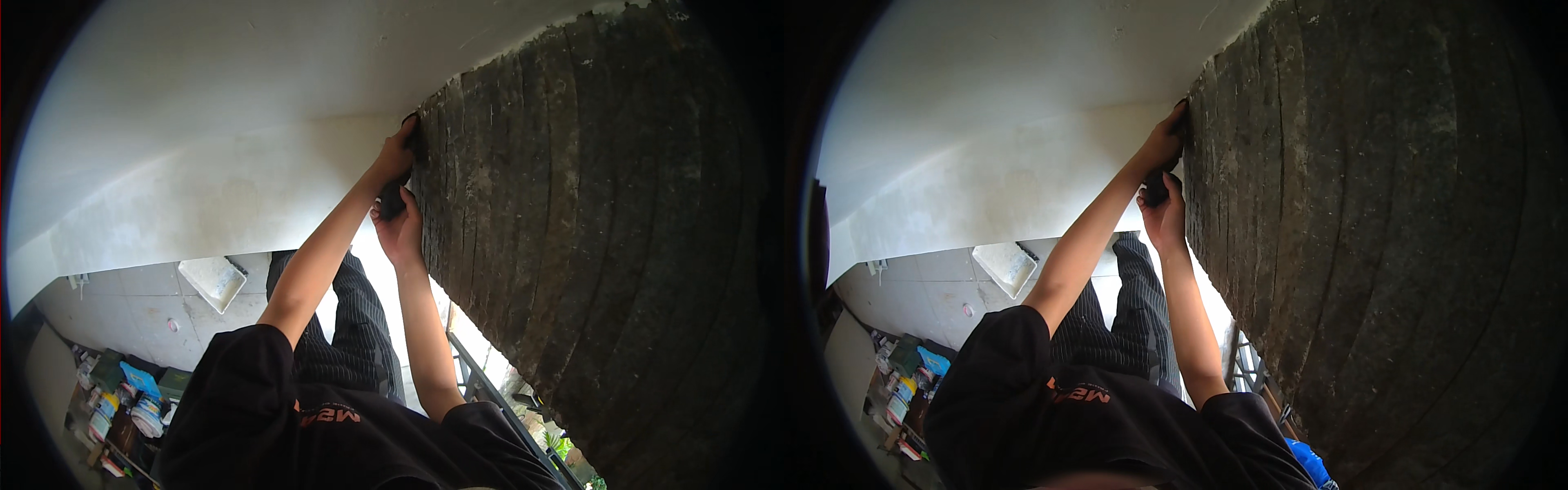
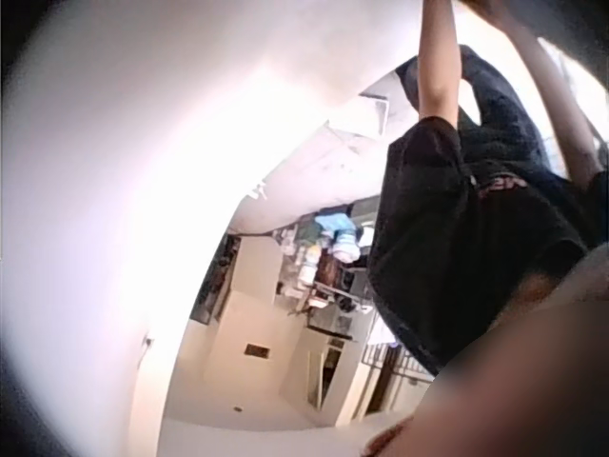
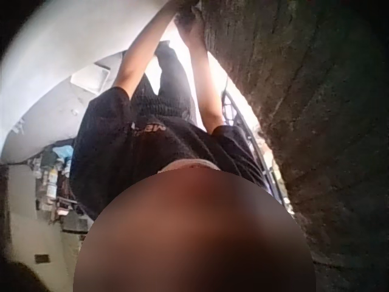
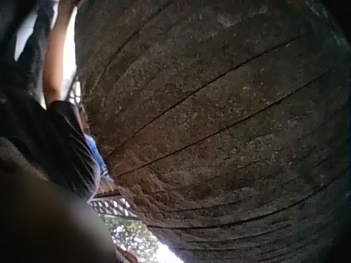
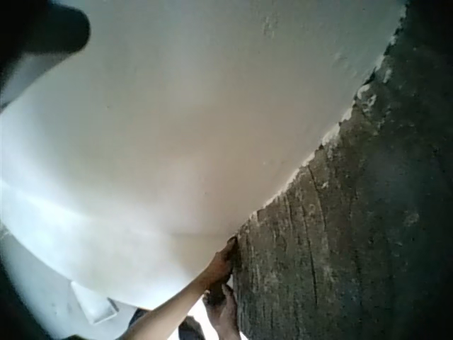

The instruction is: The person is painting the ceiling of a porch or outdoor room using a paint roller.

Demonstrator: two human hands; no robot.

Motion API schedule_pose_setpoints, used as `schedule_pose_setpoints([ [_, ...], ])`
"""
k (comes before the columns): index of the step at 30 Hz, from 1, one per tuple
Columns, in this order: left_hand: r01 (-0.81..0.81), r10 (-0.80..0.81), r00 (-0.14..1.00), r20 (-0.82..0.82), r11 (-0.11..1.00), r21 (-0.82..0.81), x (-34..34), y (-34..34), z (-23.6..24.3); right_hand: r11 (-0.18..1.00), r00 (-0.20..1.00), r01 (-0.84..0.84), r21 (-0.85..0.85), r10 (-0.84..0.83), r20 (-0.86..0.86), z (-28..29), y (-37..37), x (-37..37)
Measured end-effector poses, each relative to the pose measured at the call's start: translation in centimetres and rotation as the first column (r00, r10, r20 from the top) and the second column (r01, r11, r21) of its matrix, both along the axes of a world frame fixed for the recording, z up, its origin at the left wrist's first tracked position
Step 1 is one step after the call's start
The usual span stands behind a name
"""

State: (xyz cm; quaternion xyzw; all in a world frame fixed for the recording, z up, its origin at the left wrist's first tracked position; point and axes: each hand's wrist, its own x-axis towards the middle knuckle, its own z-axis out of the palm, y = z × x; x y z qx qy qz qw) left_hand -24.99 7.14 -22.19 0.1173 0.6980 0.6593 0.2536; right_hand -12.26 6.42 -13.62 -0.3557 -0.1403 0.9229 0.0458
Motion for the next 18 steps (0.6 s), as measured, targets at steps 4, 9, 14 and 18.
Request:
schedule_pose_setpoints([
  [4,0.121,-0.131,0.976,0.175,0.990,0.068,4.1,-0.7,5.7,0.999,1.000,0.013,0.041,-0.013,-0.013,0.7,-0.1,2.7],
  [9,0.220,-0.227,0.969,-0.097,0.972,-0.082,7.1,-3.4,8.2,0.999,0.998,0.051,0.016,-0.051,0.030,3.0,-3.4,5.8],
  [14,0.202,-0.205,0.978,-0.050,0.978,-0.060,8.2,-2.4,8.4,0.992,0.989,0.113,0.047,-0.117,0.092,3.3,-2.8,6.3],
  [18,0.135,-0.130,0.990,0.063,0.986,-0.093,4.8,0.3,4.8,0.985,0.989,0.140,0.100,-0.144,0.033,2.8,-0.6,3.6],
])
